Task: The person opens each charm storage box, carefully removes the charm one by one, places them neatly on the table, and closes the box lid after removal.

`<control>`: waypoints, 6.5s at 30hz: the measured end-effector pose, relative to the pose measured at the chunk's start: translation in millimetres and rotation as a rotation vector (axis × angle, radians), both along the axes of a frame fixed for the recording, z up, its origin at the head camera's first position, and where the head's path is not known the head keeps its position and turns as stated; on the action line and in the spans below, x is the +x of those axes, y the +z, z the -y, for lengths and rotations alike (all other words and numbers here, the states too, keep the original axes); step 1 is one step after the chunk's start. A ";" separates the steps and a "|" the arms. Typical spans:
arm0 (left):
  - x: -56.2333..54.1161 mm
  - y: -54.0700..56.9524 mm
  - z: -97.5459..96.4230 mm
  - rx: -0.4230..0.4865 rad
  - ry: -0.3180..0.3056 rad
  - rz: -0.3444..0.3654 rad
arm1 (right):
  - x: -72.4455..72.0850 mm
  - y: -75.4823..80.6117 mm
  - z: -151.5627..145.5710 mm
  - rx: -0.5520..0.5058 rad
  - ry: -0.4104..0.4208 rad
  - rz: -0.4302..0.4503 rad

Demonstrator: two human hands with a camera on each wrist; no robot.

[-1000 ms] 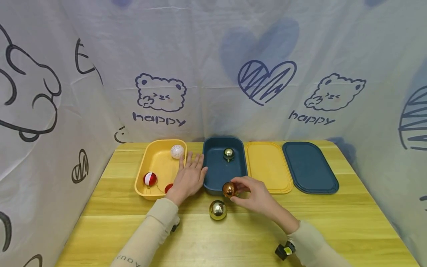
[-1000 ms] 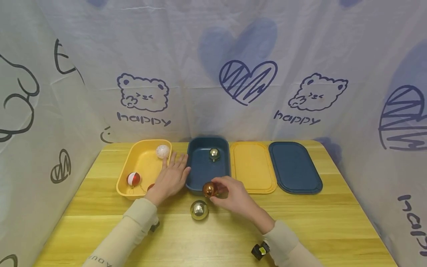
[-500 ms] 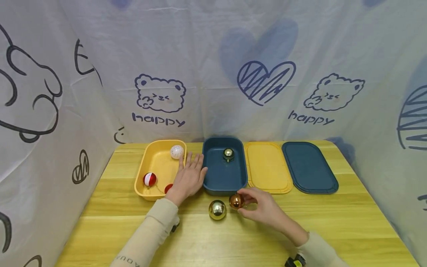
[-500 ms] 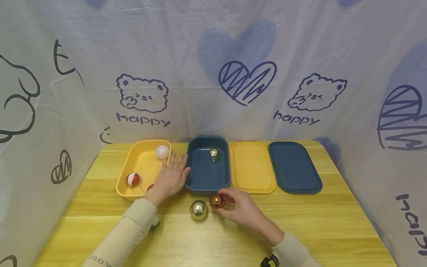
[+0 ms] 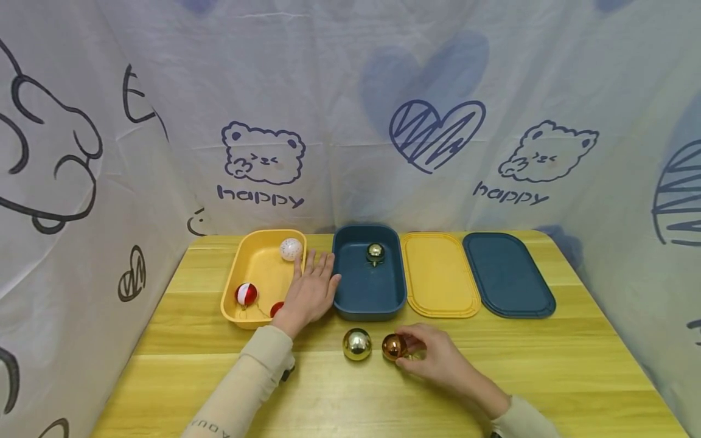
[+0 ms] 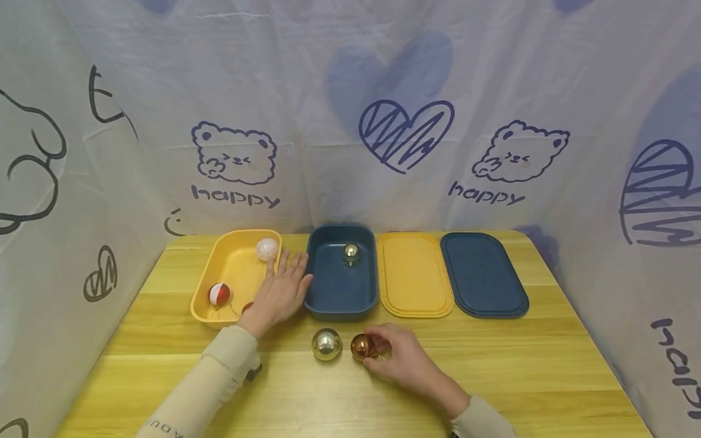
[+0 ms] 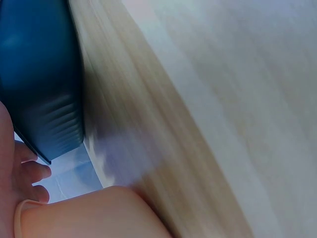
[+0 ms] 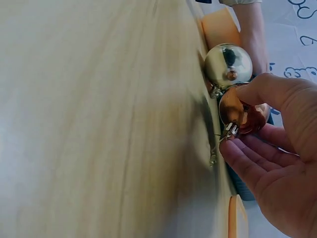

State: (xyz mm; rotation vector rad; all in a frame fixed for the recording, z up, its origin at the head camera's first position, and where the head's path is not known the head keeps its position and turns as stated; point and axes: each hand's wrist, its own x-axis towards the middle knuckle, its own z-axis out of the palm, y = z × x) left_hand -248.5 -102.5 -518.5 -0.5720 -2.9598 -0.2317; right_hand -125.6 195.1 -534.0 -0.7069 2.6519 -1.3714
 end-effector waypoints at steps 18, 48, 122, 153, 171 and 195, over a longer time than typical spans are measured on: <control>0.4 -0.3 -0.9 0.005 0.007 0.007 | 4.2 -7.2 -0.6 0.002 0.008 0.004; -0.6 -0.4 -1.3 -0.003 0.012 0.001 | 3.3 2.9 -2.5 0.052 0.025 0.033; 1.8 0.7 -1.6 0.018 0.004 0.006 | -175.7 50.4 52.0 0.160 -0.218 -0.020; 0.2 1.4 -0.3 -0.014 0.009 0.005 | -197.9 50.0 66.7 0.315 -0.192 0.030; 0.4 -2.3 -0.4 -0.020 0.016 0.001 | -198.9 37.3 79.4 0.296 -0.155 0.054; -0.6 1.7 0.0 -0.024 0.016 0.022 | -183.7 47.2 73.4 0.199 -0.157 0.020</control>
